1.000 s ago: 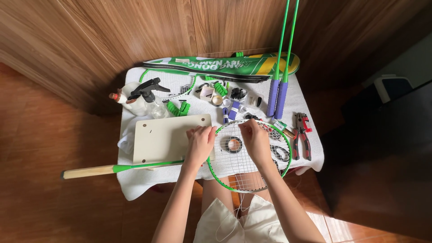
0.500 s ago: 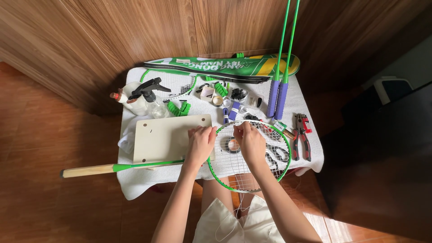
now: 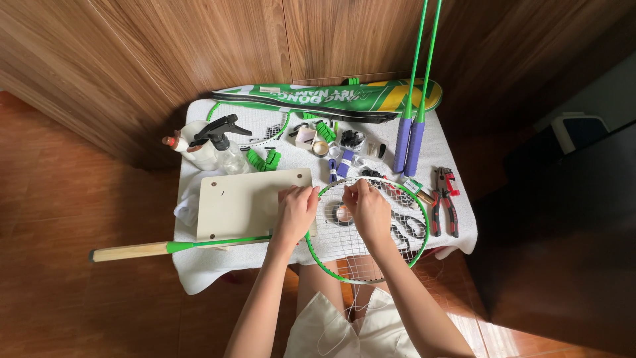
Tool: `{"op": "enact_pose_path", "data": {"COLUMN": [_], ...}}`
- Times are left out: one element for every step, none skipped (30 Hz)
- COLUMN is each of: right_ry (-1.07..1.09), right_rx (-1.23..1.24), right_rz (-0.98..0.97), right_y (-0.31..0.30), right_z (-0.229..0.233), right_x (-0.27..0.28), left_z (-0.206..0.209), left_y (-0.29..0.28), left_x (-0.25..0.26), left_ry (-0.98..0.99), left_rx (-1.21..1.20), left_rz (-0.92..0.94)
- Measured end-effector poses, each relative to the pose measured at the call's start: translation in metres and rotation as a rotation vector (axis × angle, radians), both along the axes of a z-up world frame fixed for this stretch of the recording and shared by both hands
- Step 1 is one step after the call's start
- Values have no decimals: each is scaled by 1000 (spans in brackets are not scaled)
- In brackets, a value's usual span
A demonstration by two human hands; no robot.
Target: Manual stringing of a badminton racket.
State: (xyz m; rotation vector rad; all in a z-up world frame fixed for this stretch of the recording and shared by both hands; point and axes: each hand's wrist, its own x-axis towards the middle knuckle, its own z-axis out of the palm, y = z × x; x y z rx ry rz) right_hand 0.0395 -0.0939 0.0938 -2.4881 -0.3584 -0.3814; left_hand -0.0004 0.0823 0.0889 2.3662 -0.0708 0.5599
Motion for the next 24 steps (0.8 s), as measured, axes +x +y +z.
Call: {"op": "enact_pose_path", "data": {"right_ry": [-7, -14, -13, -20, -27, -27, -50, -72, -73, -50, -28, -28, -59, -92, -92, -85, -78, -79, -143, -206, -208, -122, -36, -39], "right_rx": [10, 21, 20, 9, -2, -2, -5, -9, -9, -15, -21, -21, -27, -33, -33, -55, -77, -77, -49, -20, -20, -31, -42, -40], "right_rz": [2, 3, 3, 4, 6, 6, 13, 21, 21, 11, 0, 0, -2, -3, -3, -2, 0, 1, 26, 51, 51, 38, 24, 23], "right_y": [0, 0, 0, 0, -1, -1, 0, 0, 0, 1, 2, 2, 3, 4, 5, 5, 6, 7, 7, 8, 8, 8, 8, 8], "right_z": [0, 0, -1, -3, -4, -5, -5, -6, -5, -4, -3, -3, -3, -3, 0, 2, 4, 9, 14, 19, 19, 18, 18, 16], "right_x": [0, -1, -1, 0, 0, 1, 2, 2, 2, 1, 1, 1, 1, 1, 0, -1, -2, -3, -3, -4, 0, 4, 7, 12], "left_z": [1, 2, 0, -1, -3, -1, 0, 1, 1, 1, 1, 1, 1, 1, 0, 0, -1, -1, -1, -1, -2, -2, -3, -4], "left_y": [0, -1, 0, 0, 1, 0, 0, -1, -1, 0, 0, 0, 0, 0, 0, 0, 0, 0, 1, 1, 1, 1, 1, 1], "left_x": [0, -1, -1, 0, 0, 0, 0, -1, -1, -1, -1, -1, -1, -1, 0, 0, 0, 0, 0, 0, 0, 0, 0, 0], "left_ry": [-4, -8, -7, -8, -9, -10, -7, -4, -4, -2, 0, 0, 3, 6, 6, -3, -12, -14, -15, -17, -18, -18, -19, -21], "left_rx": [0, 0, -1, -5, -10, -10, -11, -12, -12, -12, -12, -12, -15, -18, -17, -17, -16, -16, -20, -25, -24, -21, -17, -15], "left_rz": [-1, -4, -4, -6, -9, -9, -8, -6, -5, -6, -6, -7, -4, -1, -2, -2, -2, -1, -1, -2, -2, -2, -2, -3]}}
